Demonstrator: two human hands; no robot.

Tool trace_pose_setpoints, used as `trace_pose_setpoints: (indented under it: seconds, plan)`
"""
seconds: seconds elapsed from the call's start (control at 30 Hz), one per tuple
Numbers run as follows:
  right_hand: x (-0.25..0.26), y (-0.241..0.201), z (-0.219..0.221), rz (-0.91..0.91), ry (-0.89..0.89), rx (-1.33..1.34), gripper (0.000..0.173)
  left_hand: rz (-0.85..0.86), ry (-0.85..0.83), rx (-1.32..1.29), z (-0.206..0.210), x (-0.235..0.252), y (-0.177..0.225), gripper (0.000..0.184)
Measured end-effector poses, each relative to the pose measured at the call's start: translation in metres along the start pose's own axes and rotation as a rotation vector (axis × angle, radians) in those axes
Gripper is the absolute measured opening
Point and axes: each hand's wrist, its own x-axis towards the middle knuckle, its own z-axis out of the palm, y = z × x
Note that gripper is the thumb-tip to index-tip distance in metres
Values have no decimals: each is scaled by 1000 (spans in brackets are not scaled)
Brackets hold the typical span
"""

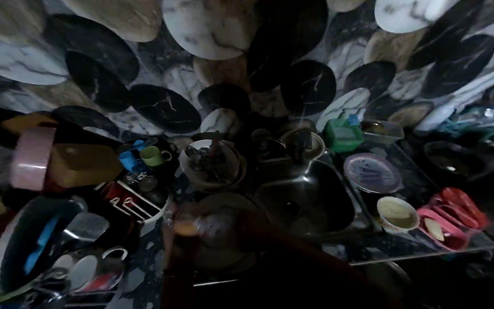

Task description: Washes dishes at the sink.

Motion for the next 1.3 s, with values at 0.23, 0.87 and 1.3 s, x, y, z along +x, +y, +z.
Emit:
trace_pose_setpoints:
  seconds: [0.23,0.87,1.3]
  plan:
    - [32,19,20,383,-18,143,42,-148,33,847,-6,-33,7,30]
    - [76,43,12,14,283,252,34,-400,-260,1823,7,-122,44,37]
    - [66,22,67,-48,393,-63,39,22,213,837,22,-54,1,30]
